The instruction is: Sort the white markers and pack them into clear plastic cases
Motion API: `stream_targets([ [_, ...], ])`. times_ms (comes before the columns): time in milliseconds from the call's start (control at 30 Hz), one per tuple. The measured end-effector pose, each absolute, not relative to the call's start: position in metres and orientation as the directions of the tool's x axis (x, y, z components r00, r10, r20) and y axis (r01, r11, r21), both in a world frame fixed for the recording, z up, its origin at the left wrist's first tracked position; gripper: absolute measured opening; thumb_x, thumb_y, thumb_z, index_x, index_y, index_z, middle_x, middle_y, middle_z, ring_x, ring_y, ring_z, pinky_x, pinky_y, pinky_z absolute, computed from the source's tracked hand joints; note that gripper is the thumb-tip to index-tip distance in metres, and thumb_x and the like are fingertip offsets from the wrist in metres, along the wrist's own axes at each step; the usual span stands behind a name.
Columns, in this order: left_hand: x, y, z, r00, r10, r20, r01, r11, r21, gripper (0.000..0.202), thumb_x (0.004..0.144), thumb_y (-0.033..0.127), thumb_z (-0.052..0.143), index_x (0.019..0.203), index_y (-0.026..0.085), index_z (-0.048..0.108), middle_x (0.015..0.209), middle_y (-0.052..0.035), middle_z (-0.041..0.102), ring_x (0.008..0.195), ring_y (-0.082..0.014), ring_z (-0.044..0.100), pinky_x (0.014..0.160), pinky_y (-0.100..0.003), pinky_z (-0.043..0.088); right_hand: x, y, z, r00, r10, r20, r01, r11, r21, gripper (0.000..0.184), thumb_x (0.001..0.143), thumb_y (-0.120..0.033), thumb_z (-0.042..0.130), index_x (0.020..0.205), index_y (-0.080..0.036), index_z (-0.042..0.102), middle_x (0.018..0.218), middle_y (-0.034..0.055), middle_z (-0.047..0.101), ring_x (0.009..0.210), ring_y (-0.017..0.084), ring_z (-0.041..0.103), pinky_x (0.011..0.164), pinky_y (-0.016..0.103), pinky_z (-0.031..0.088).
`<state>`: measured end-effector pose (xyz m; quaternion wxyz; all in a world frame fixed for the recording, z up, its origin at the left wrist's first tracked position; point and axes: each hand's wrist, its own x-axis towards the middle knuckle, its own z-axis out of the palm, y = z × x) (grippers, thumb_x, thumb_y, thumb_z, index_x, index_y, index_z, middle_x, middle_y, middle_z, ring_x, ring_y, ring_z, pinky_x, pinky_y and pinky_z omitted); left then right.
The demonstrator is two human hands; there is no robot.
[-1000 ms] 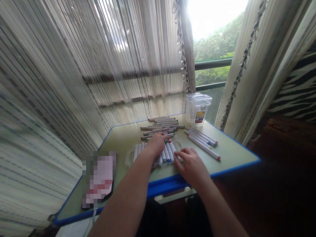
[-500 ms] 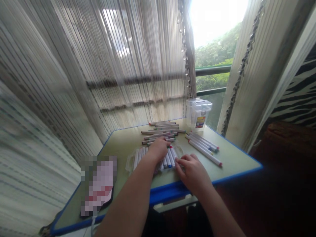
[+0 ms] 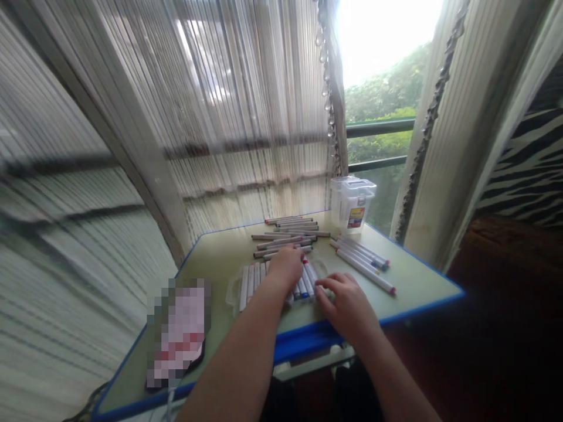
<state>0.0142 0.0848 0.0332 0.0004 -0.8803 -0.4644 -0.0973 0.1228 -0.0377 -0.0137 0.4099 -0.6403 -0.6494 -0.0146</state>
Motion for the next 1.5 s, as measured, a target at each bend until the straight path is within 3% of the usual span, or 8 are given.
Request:
stream_targets([
  [233, 0.016, 0.086, 0.037, 0.535, 0.816, 0.219, 0.821, -0.563, 0.092, 0.045, 0.082, 0.009, 0.038, 0.116, 0.024, 0.064, 0.117, -0.0079, 0.062, 0.107, -0.0207, 0.058, 0.093, -0.031, 0.046, 0.131, -0.040, -0.012, 0.279, 0.707, 0.650, 0.861, 0.116, -0.495, 0.022, 0.086, -0.025, 0.052, 0.097, -0.018, 0.070, 0.094, 0.0076, 0.065, 0.093, 0.023, 0.053, 0.088, 0.034, 0.041],
  [433, 0.015, 0.092, 0.038, 0.472, 0.854, 0.219, 0.874, -0.486, 0.012, 0.043, 0.084, 0.012, 0.038, 0.119, 0.017, 0.061, 0.122, -0.0118, 0.062, 0.113, -0.0245, 0.056, 0.096, -0.036, 0.044, 0.170, -0.058, 0.001, 0.525, 0.661, 0.536, 0.851, -0.397, -0.344, 0.031, 0.084, -0.027, 0.053, 0.111, -0.018, 0.066, 0.108, 0.0115, 0.064, 0.095, 0.030, 0.050, 0.081, 0.041, 0.039],
  [533, 0.015, 0.093, 0.037, 0.459, 0.868, 0.189, 0.885, -0.466, -0.010, 0.040, 0.086, 0.016, 0.036, 0.117, 0.017, 0.062, 0.119, -0.0133, 0.063, 0.110, -0.0250, 0.058, 0.094, -0.038, 0.045, 0.184, -0.064, 0.000, 0.578, 0.684, 0.445, 0.816, -0.493, -0.302, 0.033, 0.085, -0.029, 0.052, 0.112, -0.017, 0.065, 0.108, 0.0125, 0.064, 0.094, 0.031, 0.051, 0.077, 0.040, 0.039],
  [900, 0.011, 0.092, 0.041, 0.345, 0.911, 0.225, 0.936, -0.351, -0.011, 0.041, 0.084, 0.013, 0.036, 0.115, 0.018, 0.062, 0.118, -0.0133, 0.063, 0.111, -0.0276, 0.058, 0.089, -0.039, 0.048, 0.190, -0.059, -0.020, 0.480, 0.773, 0.415, 0.864, -0.334, -0.377, 0.027, 0.088, -0.029, 0.049, 0.104, -0.018, 0.067, 0.100, 0.0082, 0.067, 0.094, 0.024, 0.056, 0.084, 0.033, 0.039],
  [1133, 0.005, 0.089, 0.048, 0.282, 0.947, 0.152, 0.959, -0.278, -0.048, 0.040, 0.085, 0.011, 0.033, 0.107, 0.013, 0.066, 0.112, -0.0176, 0.065, 0.105, -0.0286, 0.062, 0.084, -0.039, 0.051, 0.188, -0.047, -0.002, 0.296, 0.875, 0.384, 0.951, -0.233, -0.202, 0.024, 0.088, -0.032, 0.051, 0.094, -0.020, 0.070, 0.095, 0.0084, 0.068, 0.092, 0.024, 0.058, 0.079, 0.033, 0.040],
  [1267, 0.002, 0.091, 0.053, 0.300, 0.947, 0.116, 0.950, -0.307, 0.051, 0.040, 0.084, 0.012, 0.036, 0.107, 0.018, 0.069, 0.112, -0.0146, 0.067, 0.104, -0.0274, 0.063, 0.085, -0.038, 0.050, 0.178, -0.030, 0.008, 0.231, 0.885, 0.405, 0.972, -0.193, -0.133, 0.023, 0.087, -0.027, 0.051, 0.084, -0.016, 0.070, 0.089, 0.0128, 0.068, 0.089, 0.026, 0.060, 0.076, 0.034, 0.041],
  [1400, -0.006, 0.094, 0.060, 0.162, 0.974, 0.159, 0.961, -0.192, 0.201, 0.040, 0.084, 0.017, 0.040, 0.111, 0.025, 0.068, 0.113, -0.0114, 0.068, 0.107, -0.0259, 0.063, 0.087, -0.036, 0.049, 0.173, -0.013, 0.018, 0.283, 0.846, 0.451, 0.954, -0.199, -0.225, 0.021, 0.085, -0.024, 0.052, 0.092, -0.014, 0.069, 0.090, 0.0146, 0.069, 0.088, 0.025, 0.061, 0.076, 0.034, 0.043],
  [1500, -0.012, 0.095, 0.065, 0.046, 0.983, 0.175, 0.978, -0.080, 0.191, 0.039, 0.082, 0.018, 0.042, 0.111, 0.024, 0.067, 0.114, -0.0118, 0.067, 0.107, -0.0280, 0.062, 0.086, -0.040, 0.049, 0.169, 0.001, 0.020, 0.259, 0.813, 0.521, 0.931, -0.066, -0.359, 0.024, 0.088, -0.025, 0.047, 0.091, -0.015, 0.069, 0.090, 0.0119, 0.069, 0.086, 0.022, 0.062, 0.079, 0.032, 0.044],
])
